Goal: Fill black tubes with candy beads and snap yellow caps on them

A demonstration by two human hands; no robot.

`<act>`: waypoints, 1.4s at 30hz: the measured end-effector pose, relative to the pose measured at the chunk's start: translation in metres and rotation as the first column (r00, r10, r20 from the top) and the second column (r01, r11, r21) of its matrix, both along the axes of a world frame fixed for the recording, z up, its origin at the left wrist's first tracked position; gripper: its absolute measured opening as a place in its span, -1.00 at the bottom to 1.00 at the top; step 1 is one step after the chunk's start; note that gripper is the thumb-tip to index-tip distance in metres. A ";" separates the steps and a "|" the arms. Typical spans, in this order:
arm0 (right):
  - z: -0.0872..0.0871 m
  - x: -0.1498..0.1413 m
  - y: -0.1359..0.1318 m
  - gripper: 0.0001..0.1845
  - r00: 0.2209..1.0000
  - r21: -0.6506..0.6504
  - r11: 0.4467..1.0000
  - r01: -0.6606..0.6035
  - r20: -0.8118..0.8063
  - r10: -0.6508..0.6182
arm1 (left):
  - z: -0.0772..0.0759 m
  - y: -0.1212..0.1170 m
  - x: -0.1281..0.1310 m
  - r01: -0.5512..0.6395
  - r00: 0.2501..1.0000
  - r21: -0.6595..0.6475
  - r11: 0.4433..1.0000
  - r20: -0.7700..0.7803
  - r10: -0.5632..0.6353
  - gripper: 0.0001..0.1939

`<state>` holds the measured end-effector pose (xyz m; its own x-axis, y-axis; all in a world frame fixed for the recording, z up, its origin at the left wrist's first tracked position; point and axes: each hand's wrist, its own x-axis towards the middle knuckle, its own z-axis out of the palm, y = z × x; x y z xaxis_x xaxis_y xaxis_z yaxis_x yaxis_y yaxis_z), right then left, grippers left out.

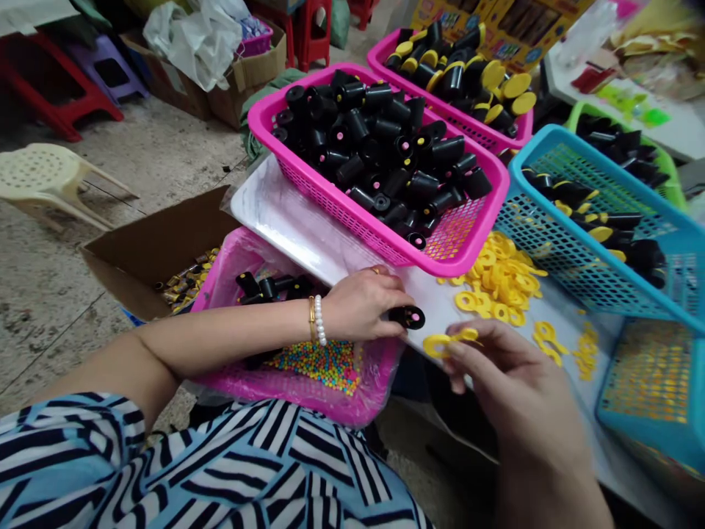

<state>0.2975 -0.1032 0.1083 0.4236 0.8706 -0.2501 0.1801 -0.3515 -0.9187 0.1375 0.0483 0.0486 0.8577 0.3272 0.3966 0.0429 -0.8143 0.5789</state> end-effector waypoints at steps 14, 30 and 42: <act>-0.025 -0.021 0.032 -0.65 0.979 -0.022 0.997 0.070 -0.190 -0.073 | 0.019 -0.008 -0.004 -0.031 0.992 -0.140 0.990 -0.128 0.013 -0.72; -0.034 -0.018 0.032 -0.46 0.909 0.052 0.987 0.150 -0.399 -0.118 | 0.012 -0.029 0.000 -0.193 0.979 -0.360 0.913 -0.004 0.206 -0.52; -0.007 0.013 0.058 -0.54 0.915 -0.141 0.938 -0.317 -0.306 0.263 | 0.000 -0.025 -0.002 -0.124 0.986 -0.260 0.958 0.077 0.148 -0.67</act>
<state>0.3105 -0.0456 0.1013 0.0491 0.8714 -0.4881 0.0467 -0.4901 -0.8704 0.1352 0.0236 0.0486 0.7610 0.5380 0.3625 0.0782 -0.6308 0.7720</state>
